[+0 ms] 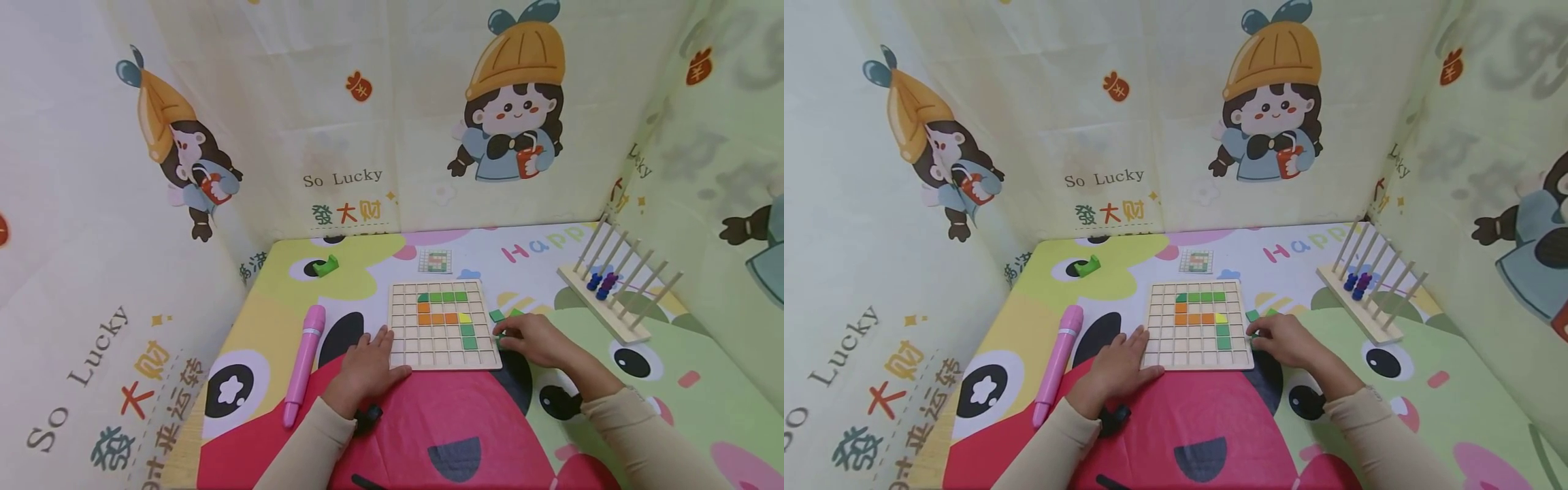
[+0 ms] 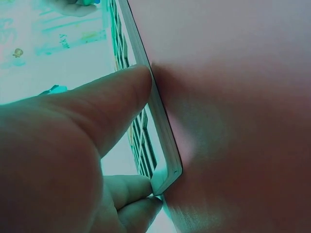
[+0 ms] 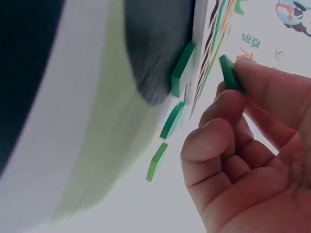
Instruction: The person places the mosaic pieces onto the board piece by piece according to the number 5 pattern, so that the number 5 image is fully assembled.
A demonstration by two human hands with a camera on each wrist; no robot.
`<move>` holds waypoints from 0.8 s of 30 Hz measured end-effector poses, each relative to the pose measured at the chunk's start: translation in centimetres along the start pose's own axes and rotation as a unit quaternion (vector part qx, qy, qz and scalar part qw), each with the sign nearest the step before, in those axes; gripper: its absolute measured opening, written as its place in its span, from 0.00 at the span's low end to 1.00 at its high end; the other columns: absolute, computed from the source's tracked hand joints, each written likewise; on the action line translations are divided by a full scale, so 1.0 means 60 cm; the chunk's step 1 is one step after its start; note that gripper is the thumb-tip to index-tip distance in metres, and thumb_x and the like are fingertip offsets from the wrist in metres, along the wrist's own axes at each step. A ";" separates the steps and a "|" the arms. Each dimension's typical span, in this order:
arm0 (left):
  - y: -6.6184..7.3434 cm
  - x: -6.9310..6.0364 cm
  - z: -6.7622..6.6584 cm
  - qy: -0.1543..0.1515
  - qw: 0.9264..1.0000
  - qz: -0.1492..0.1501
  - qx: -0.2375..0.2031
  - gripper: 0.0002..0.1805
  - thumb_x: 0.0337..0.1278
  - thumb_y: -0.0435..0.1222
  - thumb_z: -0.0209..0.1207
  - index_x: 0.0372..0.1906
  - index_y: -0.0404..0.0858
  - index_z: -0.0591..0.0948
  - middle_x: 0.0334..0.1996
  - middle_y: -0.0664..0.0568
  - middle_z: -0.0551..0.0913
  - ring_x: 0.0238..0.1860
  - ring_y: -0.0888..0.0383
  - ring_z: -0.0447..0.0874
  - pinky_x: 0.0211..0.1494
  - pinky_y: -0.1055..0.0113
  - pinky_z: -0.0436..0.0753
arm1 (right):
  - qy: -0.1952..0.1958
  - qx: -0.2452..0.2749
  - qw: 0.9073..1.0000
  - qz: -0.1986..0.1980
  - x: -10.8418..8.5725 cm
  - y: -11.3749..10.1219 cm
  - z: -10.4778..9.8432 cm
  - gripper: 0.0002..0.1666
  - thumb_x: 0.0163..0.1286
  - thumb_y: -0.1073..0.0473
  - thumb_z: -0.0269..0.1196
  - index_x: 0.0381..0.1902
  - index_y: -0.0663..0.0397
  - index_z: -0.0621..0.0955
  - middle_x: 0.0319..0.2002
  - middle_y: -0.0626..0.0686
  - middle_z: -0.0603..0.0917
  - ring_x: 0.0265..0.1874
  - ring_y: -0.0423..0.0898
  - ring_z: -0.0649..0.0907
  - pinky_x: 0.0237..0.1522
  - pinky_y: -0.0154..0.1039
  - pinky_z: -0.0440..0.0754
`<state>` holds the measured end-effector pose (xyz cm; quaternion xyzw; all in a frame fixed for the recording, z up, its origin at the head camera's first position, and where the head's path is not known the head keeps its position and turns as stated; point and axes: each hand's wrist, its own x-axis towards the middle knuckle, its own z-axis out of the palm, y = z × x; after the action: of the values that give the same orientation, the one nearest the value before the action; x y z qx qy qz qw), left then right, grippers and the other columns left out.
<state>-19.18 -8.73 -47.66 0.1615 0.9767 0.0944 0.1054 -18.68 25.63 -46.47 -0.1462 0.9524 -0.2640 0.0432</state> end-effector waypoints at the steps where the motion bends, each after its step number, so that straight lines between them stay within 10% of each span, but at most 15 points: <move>1: 0.000 0.000 0.000 0.000 1.000 0.000 -0.001 0.50 0.59 0.60 0.66 0.80 0.39 0.65 0.80 0.44 0.64 0.76 0.36 0.64 0.73 0.38 0.70 | 0.005 0.003 1.000 -0.003 0.000 -0.002 0.001 0.09 0.70 0.61 0.68 0.48 0.54 0.87 0.30 0.44 0.83 0.31 0.41 0.77 0.33 0.36 0.77; 24: 0.002 -0.001 0.002 -0.001 1.000 0.001 -0.001 0.50 0.59 0.59 0.66 0.80 0.39 0.65 0.80 0.44 0.64 0.76 0.37 0.63 0.74 0.39 0.70 | -0.002 0.198 0.977 0.080 0.017 -0.053 0.057 0.04 0.68 0.64 0.69 0.38 0.58 0.84 0.30 0.51 0.88 0.25 0.43 0.88 0.32 0.39 0.88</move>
<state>-19.06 -8.64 -47.75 0.1625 0.9763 0.0956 0.1066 -18.32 21.07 -47.76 -0.0584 0.8898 -0.4427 0.0946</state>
